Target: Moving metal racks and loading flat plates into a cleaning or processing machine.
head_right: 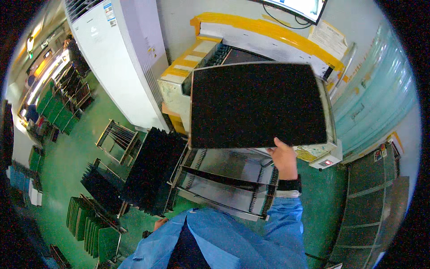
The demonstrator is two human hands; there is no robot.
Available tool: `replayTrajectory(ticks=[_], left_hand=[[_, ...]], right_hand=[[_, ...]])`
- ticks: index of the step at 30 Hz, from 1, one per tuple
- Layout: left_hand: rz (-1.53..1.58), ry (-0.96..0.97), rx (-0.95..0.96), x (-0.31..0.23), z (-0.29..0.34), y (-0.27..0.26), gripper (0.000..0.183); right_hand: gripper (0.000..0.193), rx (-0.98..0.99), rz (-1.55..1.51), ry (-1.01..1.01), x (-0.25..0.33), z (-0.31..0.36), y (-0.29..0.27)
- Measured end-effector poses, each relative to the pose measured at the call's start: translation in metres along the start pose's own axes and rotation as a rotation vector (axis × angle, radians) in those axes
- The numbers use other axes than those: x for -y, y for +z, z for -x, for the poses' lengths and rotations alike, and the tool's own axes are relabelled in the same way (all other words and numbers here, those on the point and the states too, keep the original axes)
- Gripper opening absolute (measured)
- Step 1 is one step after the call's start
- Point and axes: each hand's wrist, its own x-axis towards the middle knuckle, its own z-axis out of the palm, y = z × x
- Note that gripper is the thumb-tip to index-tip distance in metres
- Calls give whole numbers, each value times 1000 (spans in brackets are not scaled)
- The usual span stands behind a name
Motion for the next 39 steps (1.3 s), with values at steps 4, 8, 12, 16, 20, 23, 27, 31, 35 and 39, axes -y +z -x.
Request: replayTrajectory(ticks=[4,8,12,16,20,23,27,31,35,39], left_hand=[[196,-394,-8,-53,-10,-7,26],[56,51,-121,-31,-11,-3,33],[263,-311,-60,-58,-11,2,33],[94,-282,-99,-60,-10,0,32],[-395,130,-82,-49,-12,-1,31],[-165,-19,-70,-60,-12,-2,30],[110,-302,-83,-78,-10,-10,30],[-16,-465,-110,-133,-4,-21,36],[188,-453,-165,-111,2,-18,36],[168,-194,-178,-101,3,-11,34]], right_hand=[[11,-129,-484,401,-21,-11,21],[12,-180,-607,490,-51,-24,34],[18,-214,-562,521,-70,-36,25],[22,-164,-543,558,-73,-47,29],[24,-120,-505,562,-74,-51,38],[24,-117,-494,553,-74,-52,41],[23,-88,-457,535,-69,-56,41],[22,-97,-458,536,-65,-61,42],[21,-105,-456,537,-73,-70,41],[22,-114,-473,517,-81,-84,42]])
